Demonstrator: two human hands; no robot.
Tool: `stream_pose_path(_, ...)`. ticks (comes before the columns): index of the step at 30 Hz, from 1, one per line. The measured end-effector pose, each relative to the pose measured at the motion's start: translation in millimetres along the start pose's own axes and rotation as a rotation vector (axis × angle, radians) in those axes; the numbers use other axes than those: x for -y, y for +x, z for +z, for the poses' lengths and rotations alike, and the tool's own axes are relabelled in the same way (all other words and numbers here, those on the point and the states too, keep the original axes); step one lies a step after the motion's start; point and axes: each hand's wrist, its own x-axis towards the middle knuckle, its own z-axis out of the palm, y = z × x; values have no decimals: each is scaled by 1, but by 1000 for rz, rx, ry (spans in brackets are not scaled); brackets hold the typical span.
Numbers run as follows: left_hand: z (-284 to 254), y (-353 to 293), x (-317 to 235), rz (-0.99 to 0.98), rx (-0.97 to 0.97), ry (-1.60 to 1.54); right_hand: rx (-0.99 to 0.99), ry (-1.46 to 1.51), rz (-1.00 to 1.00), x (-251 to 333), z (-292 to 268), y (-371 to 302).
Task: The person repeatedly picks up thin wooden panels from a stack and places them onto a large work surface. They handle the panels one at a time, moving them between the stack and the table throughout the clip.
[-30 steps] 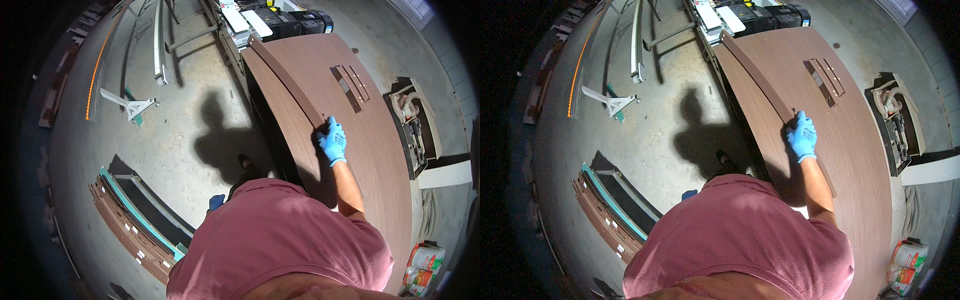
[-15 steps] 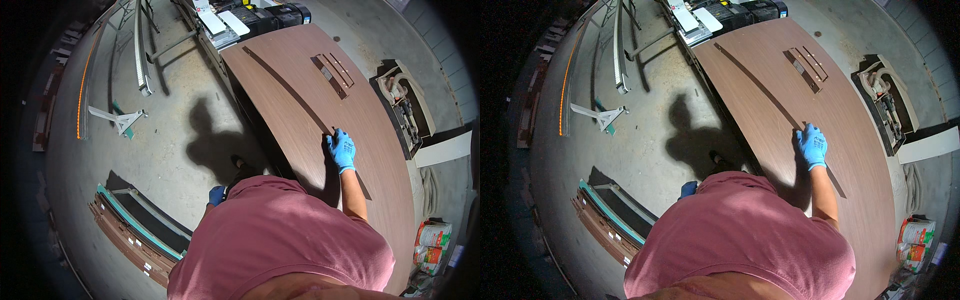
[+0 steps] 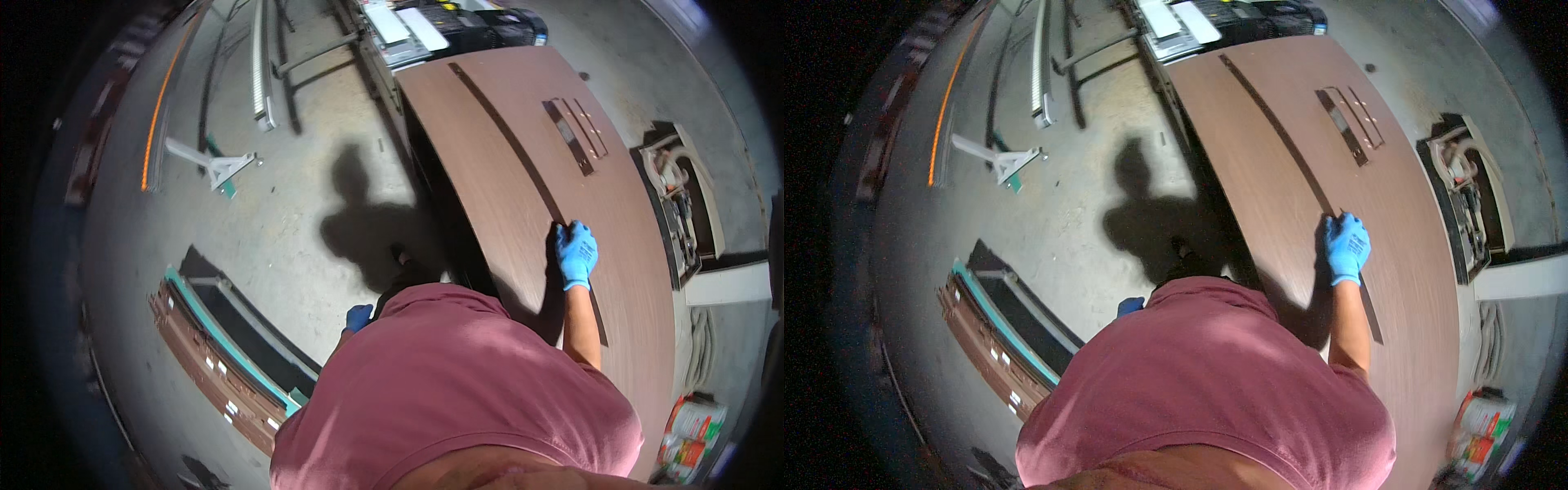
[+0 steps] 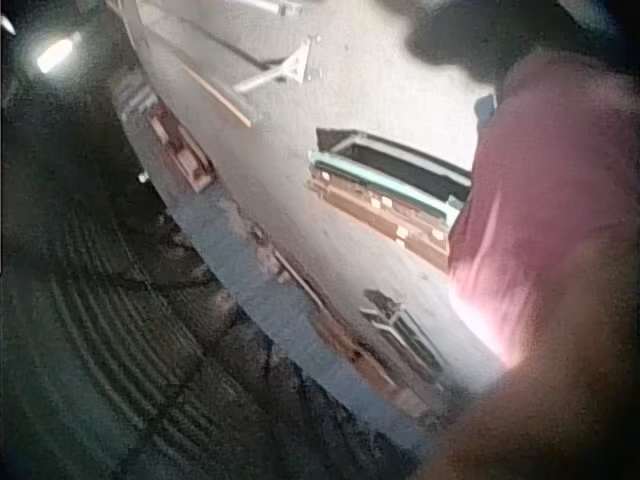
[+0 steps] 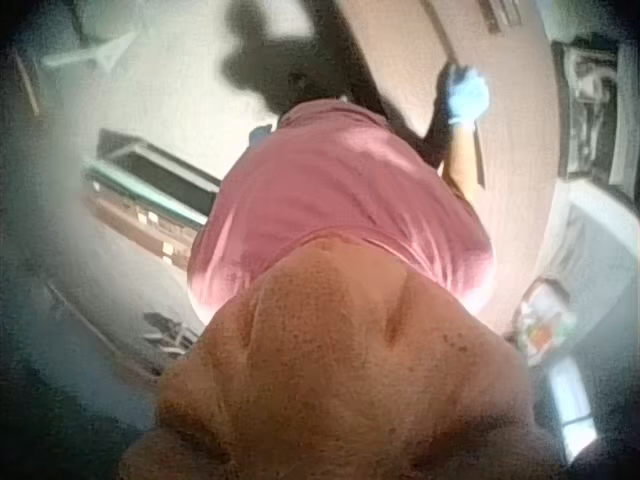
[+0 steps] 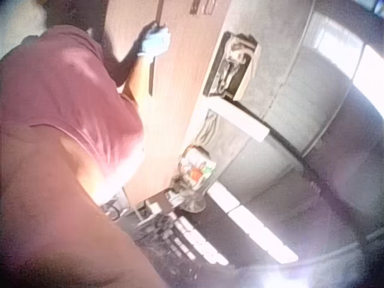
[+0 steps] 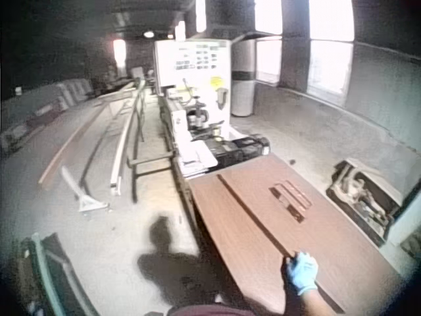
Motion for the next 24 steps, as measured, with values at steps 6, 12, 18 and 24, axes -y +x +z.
stream_pose_path(6,5,-3,-16,108,23,186,-49,0,-19,16,-9,-14)
stream_pose_path(12,19,-41,1,67,-196,-15,-34,-44,-149,-9,16,-5)
stream_pose_path(18,20,-61,36,-80,-149,-136,45,-11,-175,-25,26,6)
stream_pose_path(24,28,-65,78,-122,-207,-113,-3,59,-232,-30,36,10)
